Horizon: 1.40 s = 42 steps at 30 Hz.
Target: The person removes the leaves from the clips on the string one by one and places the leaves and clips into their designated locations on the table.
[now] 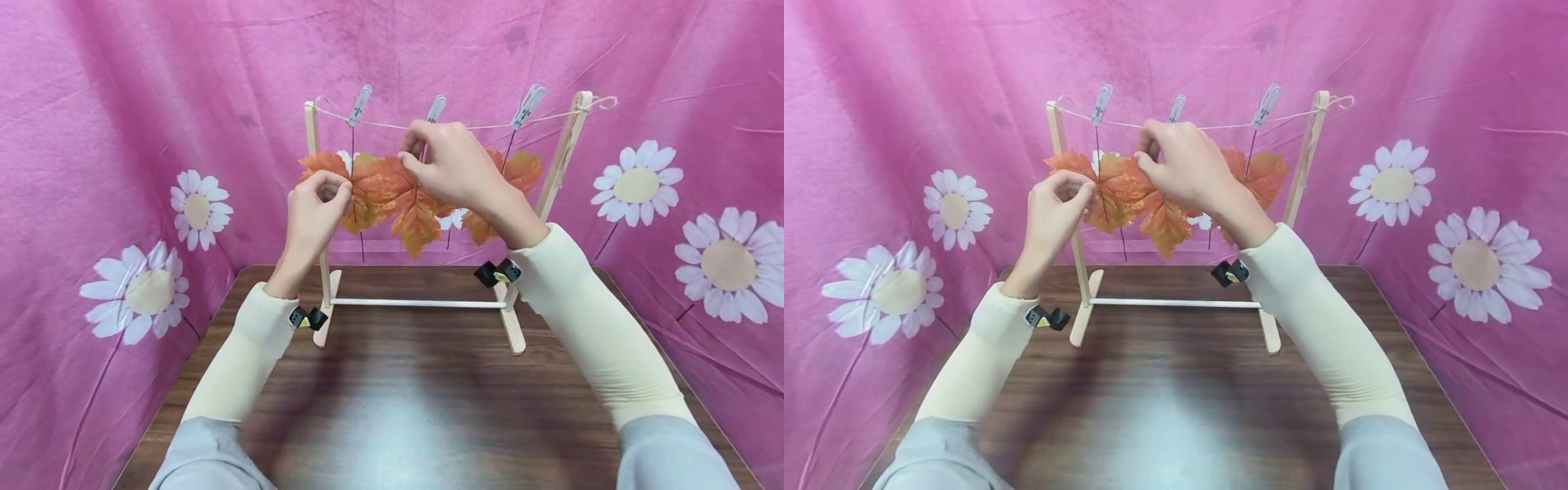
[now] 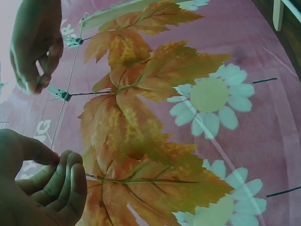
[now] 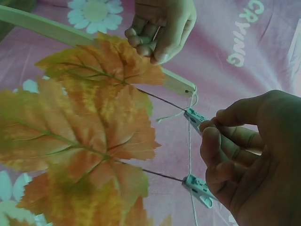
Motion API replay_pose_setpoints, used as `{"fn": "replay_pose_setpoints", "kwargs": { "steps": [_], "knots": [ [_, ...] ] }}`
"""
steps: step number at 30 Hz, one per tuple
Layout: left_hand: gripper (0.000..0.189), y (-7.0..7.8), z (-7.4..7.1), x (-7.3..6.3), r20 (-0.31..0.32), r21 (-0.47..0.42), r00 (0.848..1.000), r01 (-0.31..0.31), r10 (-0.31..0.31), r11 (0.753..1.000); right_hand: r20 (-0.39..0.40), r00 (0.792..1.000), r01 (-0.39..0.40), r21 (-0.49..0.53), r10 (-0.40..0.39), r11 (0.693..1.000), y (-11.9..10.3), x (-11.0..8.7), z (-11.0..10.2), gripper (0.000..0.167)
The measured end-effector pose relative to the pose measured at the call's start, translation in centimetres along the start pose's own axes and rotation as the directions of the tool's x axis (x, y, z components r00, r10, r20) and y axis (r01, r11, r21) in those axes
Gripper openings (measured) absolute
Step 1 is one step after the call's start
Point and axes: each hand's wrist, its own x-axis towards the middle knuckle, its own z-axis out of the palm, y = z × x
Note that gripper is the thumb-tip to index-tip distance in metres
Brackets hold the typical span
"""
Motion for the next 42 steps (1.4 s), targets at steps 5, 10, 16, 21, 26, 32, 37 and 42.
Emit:
{"fn": "replay_pose_setpoints", "kwargs": {
  "steps": [5, 10, 16, 21, 26, 32, 37, 42],
  "knots": [
    [0.014, 0.5, 0.4, 1.3, -0.058, 0.013, 0.998, 0.035, -0.034, 0.999, -0.004, 1.000, -0.014, 0.031, 0.015, 0.999, -0.6, 1.9, -0.2, 0.014],
    [0.015, 1.2, 0.6, 2.7, -0.097, 0.034, 0.994, 0.047, -0.043, 0.998, -0.005, 0.998, -0.070, 0.055, 0.070, 0.996, -1.1, 3.7, -0.3, 0.017],
    [0.016, 2.1, 0.7, 4.2, -0.106, 0.071, 0.993, 0.057, -0.050, 0.996, -0.003, 0.992, -0.125, 0.057, 0.126, 0.991, -1.0, 5.6, -0.4, 0.023],
    [0.017, 2.9, 1.0, 5.2, -0.113, 0.101, 0.991, 0.088, -0.076, 0.991, 0.041, 0.985, -0.169, 0.010, 0.169, 0.986, -1.0, 7.1, -0.5, 0.034],
    [0.021, 3.4, 1.3, 6.1, -0.108, 0.119, 0.990, 0.108, -0.095, 0.987, 0.112, 0.968, -0.223, -0.007, 0.223, 0.975, -1.4, 8.7, -0.3, 0.048],
    [0.024, 3.6, 1.5, 6.7, -0.101, 0.120, 0.988, 0.131, -0.119, 0.984, 0.170, 0.947, -0.284, 0.050, 0.272, 0.958, -1.8, 9.6, 0.0, 0.061],
    [0.024, 3.4, 1.5, 7.0, -0.084, 0.130, 0.988, 0.138, -0.127, 0.982, 0.206, 0.934, -0.310, 0.067, 0.291, 0.948, -1.8, 10.0, 0.5, 0.066],
    [0.024, 3.3, 1.7, 7.3, -0.071, 0.151, 0.990, 0.132, -0.123, 0.980, 0.187, 0.938, -0.317, 0.117, 0.293, 0.941, -1.5, 10.2, 1.2, 0.059]
  ]
}}
